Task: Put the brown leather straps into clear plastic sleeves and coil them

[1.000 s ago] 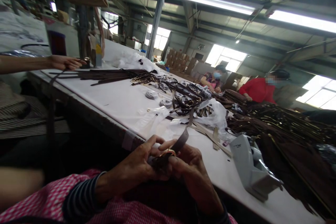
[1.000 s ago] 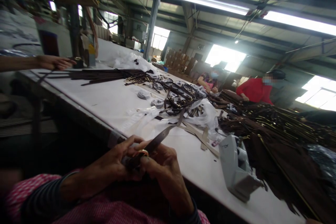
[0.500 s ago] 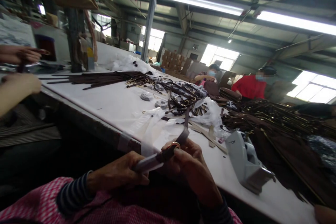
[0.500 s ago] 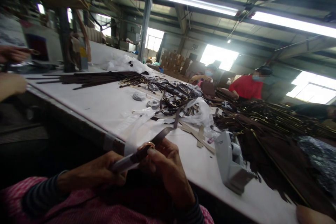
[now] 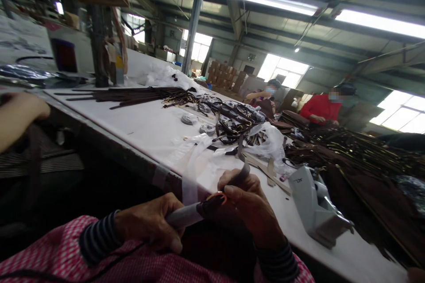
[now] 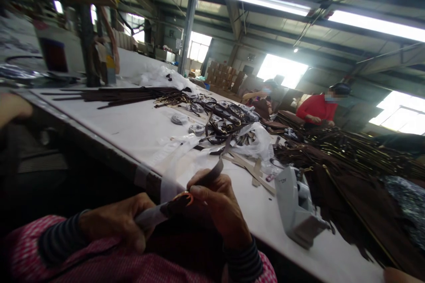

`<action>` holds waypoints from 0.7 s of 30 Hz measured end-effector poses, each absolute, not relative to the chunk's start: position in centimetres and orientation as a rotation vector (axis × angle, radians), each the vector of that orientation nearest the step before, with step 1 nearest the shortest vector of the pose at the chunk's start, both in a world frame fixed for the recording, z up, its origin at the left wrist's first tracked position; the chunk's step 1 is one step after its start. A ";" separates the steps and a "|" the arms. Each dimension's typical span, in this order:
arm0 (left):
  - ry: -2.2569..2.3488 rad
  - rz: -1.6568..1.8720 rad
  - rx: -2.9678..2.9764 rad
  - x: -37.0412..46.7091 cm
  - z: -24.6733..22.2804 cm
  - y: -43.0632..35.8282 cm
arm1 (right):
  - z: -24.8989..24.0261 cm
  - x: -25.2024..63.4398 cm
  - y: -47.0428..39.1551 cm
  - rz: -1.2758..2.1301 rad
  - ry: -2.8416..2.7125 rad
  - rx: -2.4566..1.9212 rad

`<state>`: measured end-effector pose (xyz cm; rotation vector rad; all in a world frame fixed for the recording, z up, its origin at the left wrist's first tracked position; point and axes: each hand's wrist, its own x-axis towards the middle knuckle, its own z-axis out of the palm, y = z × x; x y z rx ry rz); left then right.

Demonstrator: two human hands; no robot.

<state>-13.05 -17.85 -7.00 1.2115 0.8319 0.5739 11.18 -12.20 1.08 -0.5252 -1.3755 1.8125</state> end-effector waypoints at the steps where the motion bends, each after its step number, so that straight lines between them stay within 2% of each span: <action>1: 0.816 0.548 1.203 -13.0 -6.9 -17.9 | 1.1 11.2 -12.2 1.823 -1.388 -0.524; 7: 0.770 0.593 1.199 -12.1 -7.1 -17.8 | 1.4 10.6 -12.5 1.835 -1.427 -0.514; 13: 0.875 0.832 1.102 -10.8 -7.8 -18.1 | 1.2 10.5 -12.7 1.711 -1.476 -0.519; 21: 0.732 0.712 1.124 -9.9 -6.7 -19.0 | 1.5 11.2 -12.4 1.827 -1.525 -0.368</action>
